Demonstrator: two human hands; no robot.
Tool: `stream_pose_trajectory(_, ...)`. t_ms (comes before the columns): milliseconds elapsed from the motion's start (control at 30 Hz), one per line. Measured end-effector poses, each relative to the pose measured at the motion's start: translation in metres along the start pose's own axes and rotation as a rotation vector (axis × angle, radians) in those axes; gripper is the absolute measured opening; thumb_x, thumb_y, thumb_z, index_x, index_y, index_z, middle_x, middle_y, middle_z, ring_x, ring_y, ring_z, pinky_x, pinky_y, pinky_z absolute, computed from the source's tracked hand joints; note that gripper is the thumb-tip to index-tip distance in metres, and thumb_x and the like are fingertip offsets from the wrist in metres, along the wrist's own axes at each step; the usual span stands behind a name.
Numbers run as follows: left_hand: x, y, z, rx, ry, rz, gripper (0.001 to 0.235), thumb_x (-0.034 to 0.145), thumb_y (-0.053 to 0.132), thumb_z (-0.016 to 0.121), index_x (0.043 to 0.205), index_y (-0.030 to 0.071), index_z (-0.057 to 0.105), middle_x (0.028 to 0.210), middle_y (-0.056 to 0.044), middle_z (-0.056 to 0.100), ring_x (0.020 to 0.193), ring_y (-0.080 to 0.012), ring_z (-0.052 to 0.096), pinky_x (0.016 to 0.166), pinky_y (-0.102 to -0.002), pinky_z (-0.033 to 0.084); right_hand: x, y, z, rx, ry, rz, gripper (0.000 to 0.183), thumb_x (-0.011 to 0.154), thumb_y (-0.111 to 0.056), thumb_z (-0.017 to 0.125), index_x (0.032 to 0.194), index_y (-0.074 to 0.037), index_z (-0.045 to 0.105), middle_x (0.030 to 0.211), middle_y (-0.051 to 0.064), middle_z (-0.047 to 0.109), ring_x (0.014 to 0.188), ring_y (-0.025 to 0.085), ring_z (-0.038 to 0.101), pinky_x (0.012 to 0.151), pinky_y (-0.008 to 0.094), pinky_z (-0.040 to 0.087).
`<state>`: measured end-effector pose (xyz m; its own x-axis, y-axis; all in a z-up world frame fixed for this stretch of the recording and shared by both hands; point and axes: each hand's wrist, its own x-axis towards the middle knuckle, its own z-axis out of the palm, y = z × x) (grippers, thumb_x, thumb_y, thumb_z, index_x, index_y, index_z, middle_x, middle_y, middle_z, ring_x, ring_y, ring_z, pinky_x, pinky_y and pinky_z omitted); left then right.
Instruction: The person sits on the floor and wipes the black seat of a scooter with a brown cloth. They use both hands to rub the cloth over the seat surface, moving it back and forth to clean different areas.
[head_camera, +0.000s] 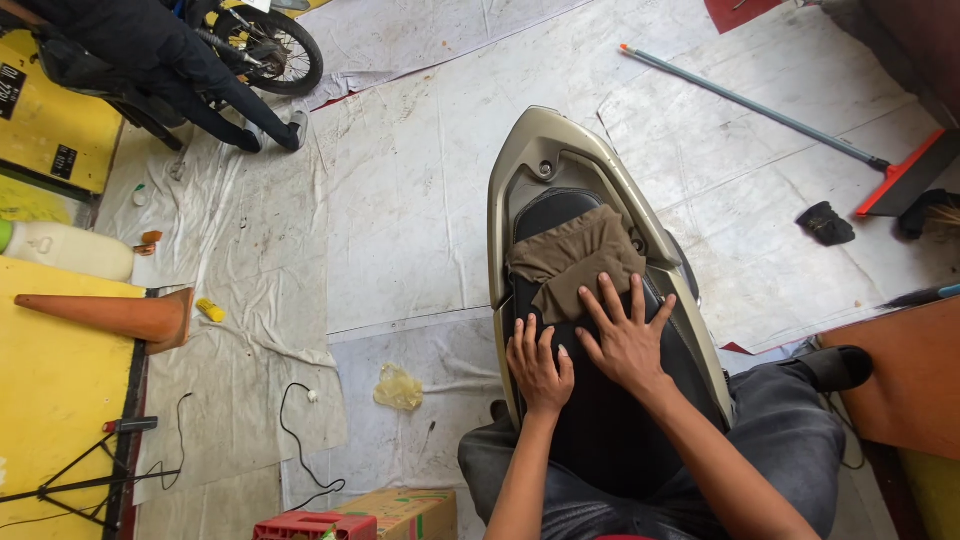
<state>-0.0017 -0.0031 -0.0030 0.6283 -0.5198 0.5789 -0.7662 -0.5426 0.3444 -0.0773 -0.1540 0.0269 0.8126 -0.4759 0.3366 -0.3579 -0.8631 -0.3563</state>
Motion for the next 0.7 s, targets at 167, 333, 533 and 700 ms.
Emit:
stream_pose_trajectory(167,-0.003,-0.003,0.002,0.009,-0.002,0.013,0.035,0.099,0.023,0.054,0.131,0.009,0.056,0.155,-0.016,0.049,0.148,-0.0394,0.040,0.118,-0.058,0.031,-0.023,-0.001,-0.004,-0.032,-0.019,0.002,0.069,0.090,-0.054,0.054,0.154,-0.029,0.043,0.168,0.002,0.025,0.157,0.039,0.007,0.108,0.085,-0.003)
stream_pose_trajectory(333,-0.004,-0.003,-0.001,0.034,0.021,0.021,0.033,0.099,0.024,0.053,0.128,0.010,0.056,0.154,-0.016,0.050,0.148,-0.0382,0.041,0.118,-0.058,0.031,0.006,-0.015,-0.009,-0.213,-0.150,-0.036,0.076,0.090,-0.060,0.053,0.154,-0.018,0.043,0.170,0.005,0.023,0.158,0.034,0.007,0.116,0.073,-0.005)
stream_pose_trajectory(533,-0.001,-0.004,0.004,-0.013,0.004,-0.003,0.037,0.100,0.026,0.053,0.133,0.008,0.057,0.153,-0.017,0.050,0.147,-0.0396,0.039,0.118,-0.058,0.029,0.076,-0.021,0.023,-0.092,0.035,-0.167,0.072,0.092,-0.062,0.053,0.154,-0.024,0.049,0.168,0.015,0.025,0.157,0.039,0.013,0.123,0.065,0.000)
stream_pose_trajectory(700,-0.003,-0.006,0.002,-0.007,-0.006,-0.013,0.036,0.100,0.024,0.054,0.133,0.009,0.058,0.153,-0.018,0.050,0.147,-0.0396,0.038,0.118,-0.058,0.029,0.116,-0.037,0.011,-0.003,0.023,-0.140,0.060,0.089,-0.059,0.059,0.140,-0.028,0.058,0.164,0.015,0.029,0.150,0.054,0.013,0.119,0.068,0.003)
